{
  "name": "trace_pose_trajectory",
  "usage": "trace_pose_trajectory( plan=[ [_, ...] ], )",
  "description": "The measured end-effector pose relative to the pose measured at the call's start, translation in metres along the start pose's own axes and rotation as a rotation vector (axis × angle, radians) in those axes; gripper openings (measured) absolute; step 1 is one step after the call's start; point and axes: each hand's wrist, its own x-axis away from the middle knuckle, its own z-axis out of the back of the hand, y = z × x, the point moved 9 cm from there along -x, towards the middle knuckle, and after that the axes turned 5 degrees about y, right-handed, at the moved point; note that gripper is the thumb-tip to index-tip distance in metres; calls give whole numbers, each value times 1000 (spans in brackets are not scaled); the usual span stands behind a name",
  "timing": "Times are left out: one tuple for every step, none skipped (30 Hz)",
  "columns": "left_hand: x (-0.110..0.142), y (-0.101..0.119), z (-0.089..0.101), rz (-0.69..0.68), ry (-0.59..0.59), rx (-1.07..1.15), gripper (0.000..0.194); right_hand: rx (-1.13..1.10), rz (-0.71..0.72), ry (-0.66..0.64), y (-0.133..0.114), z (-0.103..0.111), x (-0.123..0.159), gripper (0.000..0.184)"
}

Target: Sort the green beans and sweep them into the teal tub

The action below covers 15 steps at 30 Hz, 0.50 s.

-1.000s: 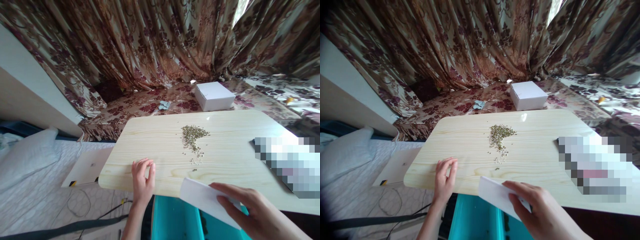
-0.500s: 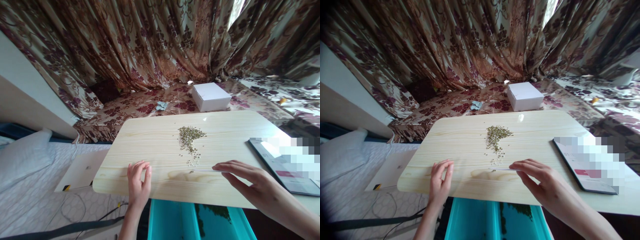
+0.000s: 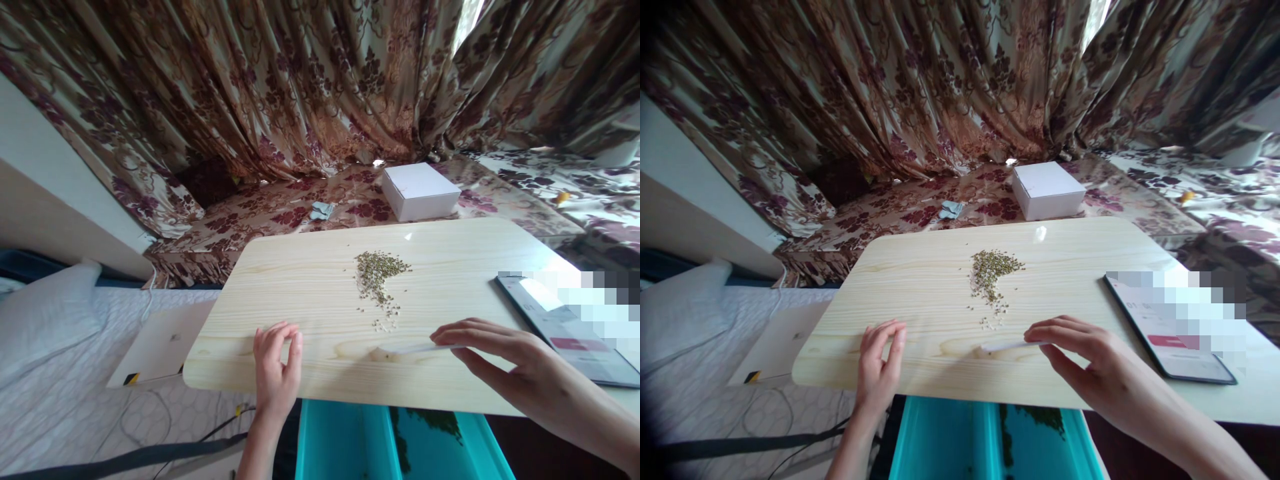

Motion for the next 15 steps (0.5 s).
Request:
trace_pose_trajectory(
  plan=[
    [0,0,0,1,1,0,18,-6,-5,-15,1,-3,-1,21],
    [0,-1,0,3,0,0,19,-10,-7,-24,1,-5,-2,21],
    [0,-1,0,6,0,-1,19,-12,-10,-30,2,-6,-3,21],
    [0,-1,0,10,0,-1,19,-11,-12,-30,2,-7,-3,22],
    [1,-2,0,14,-2,-2,19,-9,-10,-30,3,-7,-4,22],
    [1,-2,0,18,-5,-4,20,-6,-2,-30,2,-7,-4,23],
    [1,-3,-1,21,-7,-5,20,-2,8,-33,1,-7,-4,23],
    [1,-3,-1,22,-9,-6,21,3,20,-39,0,-7,-4,24],
    [2,-3,-1,23,-11,-7,21,10,26,-46,-1,-6,-4,24],
    [2,-3,-1,23,-11,-8,21,19,34,-46,-2,-5,-3,24],
    [2,-3,-1,23,-11,-10,22,28,38,-41,-3,-3,-3,24],
    [2,-3,-1,22,-10,-11,22,36,40,-31,-4,0,-3,23],
    [1,-3,-1,23,-9,-13,22,41,40,-22,-6,2,-3,23],
    [1,-3,-1,24,-11,-15,22,42,37,-12,-6,4,-3,23],
    [1,-3,-1,26,-11,-17,22,39,26,-7,-6,6,-3,23]
  ],
)
